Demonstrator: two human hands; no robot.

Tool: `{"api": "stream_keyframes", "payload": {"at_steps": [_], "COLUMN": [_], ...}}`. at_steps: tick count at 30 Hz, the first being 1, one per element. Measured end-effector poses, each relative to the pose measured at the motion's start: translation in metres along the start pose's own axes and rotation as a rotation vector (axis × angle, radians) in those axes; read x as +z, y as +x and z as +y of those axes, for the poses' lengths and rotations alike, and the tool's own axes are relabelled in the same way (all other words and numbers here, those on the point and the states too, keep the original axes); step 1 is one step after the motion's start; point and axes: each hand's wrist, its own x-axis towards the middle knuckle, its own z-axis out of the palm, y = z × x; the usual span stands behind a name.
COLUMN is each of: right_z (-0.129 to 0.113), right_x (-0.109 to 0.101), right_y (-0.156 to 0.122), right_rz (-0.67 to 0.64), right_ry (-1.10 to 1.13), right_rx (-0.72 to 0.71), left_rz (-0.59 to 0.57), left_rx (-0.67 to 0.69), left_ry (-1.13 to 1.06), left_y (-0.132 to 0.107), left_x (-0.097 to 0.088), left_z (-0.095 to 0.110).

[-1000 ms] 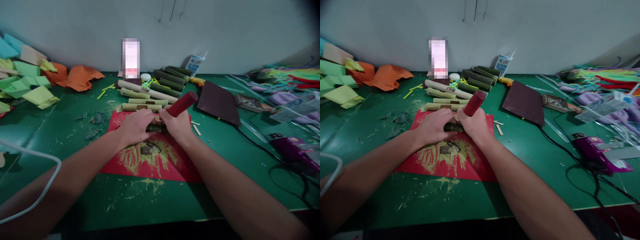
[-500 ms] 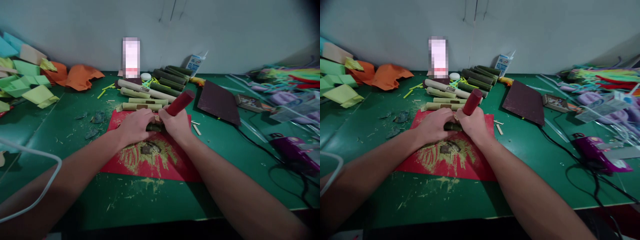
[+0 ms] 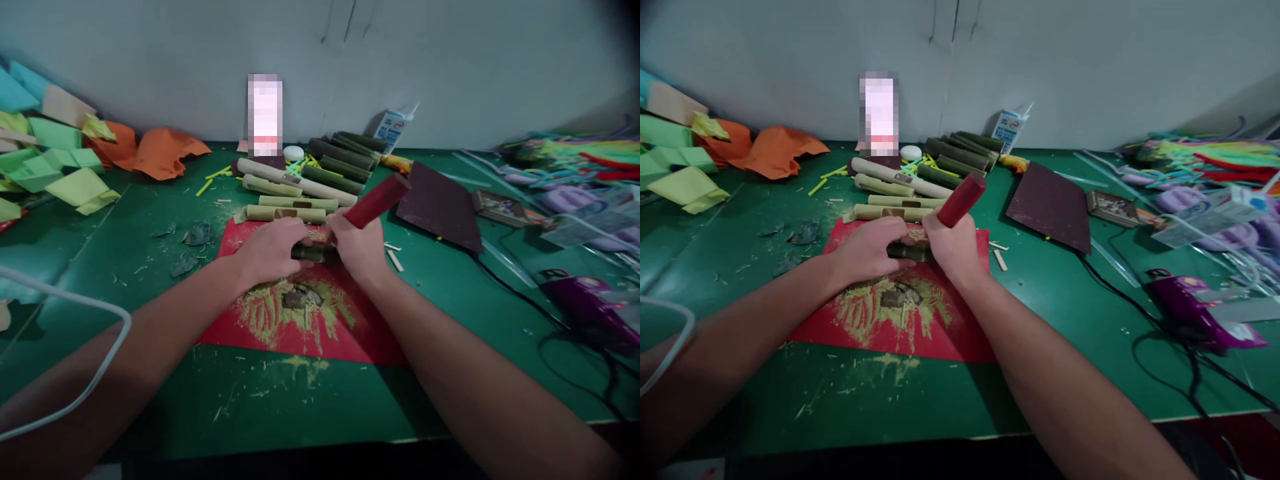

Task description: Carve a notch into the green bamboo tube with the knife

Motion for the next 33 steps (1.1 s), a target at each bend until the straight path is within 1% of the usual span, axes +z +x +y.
{"api": "stream_keyframes", "payload": {"at_steps": [2, 8, 15, 17, 20, 23, 25, 30, 33], "right_z": [0.003, 0.007, 0.008, 0.006, 0.001, -0.006, -0.007, 0.0, 0.002], "right_x": [0.0, 0.0, 0.003, 0.003, 0.004, 0.003, 0.002, 0.001, 0.0], "right_y": [0.002, 0.003, 0.003, 0.002, 0.002, 0.0, -0.001, -0.005, -0.005], "right_rz": [0.006, -0.054, -0.051, -0.053, -0.06, -0.113, -0.148, -0.071, -0.112], "right_ry": [-0.005, 0.023, -0.015, -0.017, -0.025, -0.045, -0.039, 0.046, 0.051], "right_rx": [0.003, 0.01, 0.034, 0.044, 0.024, 0.035, 0.055, 0.012, -0.003], "left_rz": [-0.003, 0.0, 0.003, 0.009, 0.012, 0.018, 0.01, -0.024, -0.05], "left_rx": [-0.004, 0.001, -0.004, -0.007, -0.003, -0.024, -0.043, -0.027, -0.037], "left_ry": [-0.002, 0.016, 0.034, 0.025, -0.018, -0.045, -0.024, 0.07, 0.078], "left_y": [0.0, 0.0, 0.0, 0.0, 0.0, 0.0, 0.0, 0.0, -0.001], "left_x": [-0.001, 0.0, 0.002, 0.002, 0.002, 0.002, 0.002, -0.004, -0.008], "left_z": [0.0, 0.001, 0.0, 0.0, -0.001, -0.001, -0.001, 0.001, 0.003]}}
